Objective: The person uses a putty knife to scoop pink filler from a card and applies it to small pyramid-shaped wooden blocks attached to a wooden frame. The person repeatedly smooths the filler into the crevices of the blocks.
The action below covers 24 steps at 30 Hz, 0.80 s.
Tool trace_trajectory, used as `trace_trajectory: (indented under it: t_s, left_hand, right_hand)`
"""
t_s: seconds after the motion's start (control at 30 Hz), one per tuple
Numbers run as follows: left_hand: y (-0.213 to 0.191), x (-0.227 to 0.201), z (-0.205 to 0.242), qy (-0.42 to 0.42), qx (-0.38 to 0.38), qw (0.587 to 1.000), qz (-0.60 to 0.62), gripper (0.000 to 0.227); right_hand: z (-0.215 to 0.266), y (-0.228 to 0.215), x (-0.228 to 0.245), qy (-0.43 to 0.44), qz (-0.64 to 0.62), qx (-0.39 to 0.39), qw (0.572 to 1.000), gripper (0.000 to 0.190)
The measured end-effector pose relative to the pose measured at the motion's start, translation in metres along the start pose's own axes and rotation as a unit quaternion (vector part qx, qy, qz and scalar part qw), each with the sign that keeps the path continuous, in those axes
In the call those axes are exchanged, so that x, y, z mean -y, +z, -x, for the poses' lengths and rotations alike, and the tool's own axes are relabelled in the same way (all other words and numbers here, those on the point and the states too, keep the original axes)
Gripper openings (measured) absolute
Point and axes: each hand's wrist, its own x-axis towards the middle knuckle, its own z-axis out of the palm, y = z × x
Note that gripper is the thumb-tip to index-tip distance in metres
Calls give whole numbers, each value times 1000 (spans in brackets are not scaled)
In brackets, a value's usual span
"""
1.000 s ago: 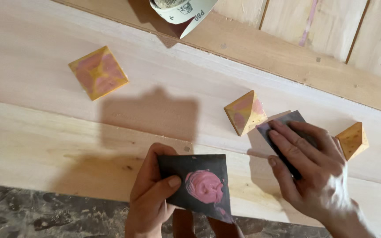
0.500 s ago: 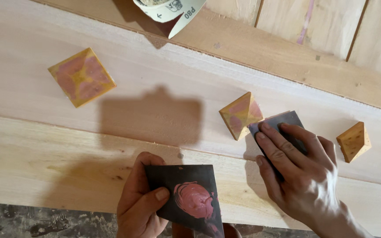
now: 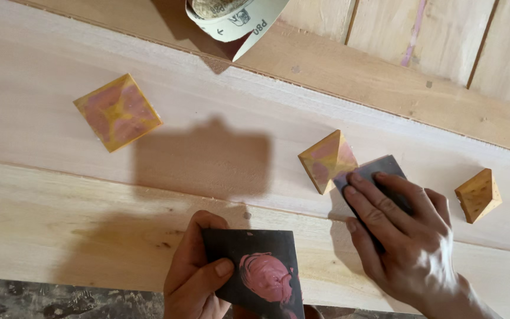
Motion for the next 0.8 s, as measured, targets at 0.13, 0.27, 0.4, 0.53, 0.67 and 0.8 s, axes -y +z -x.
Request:
trace_trajectory:
  t_s: [0.13, 0.27, 0.4, 0.53, 0.67, 0.8]
  left_hand:
    - [3, 0, -2, 4, -21, 1000, -14, 45]
    - [5, -2, -2, -5, -26, 1000, -3, 47]
    - [6, -3, -1, -23, -35, 999, 0, 50]
    - [2, 0, -3, -8, -17, 1000, 3, 48]
    - [0, 0, -1, 1, -25, 1000, 4, 49]
    - [0, 0, -1, 0, -30, 1000, -5, 51]
  right_hand:
    - [5, -2, 0, 6, -9, 9, 1000, 34]
    - [4, 3, -9, -41, 22, -21, 999, 36]
    - [4, 11, -20, -83, 55, -18, 995, 34]
    - [9, 1, -27, -91, 60, 3, 994, 35]
    - [6, -3, -32, -77, 42, -11, 996, 37]
    - [3, 6, -36, -88, 59, -20, 994, 34]
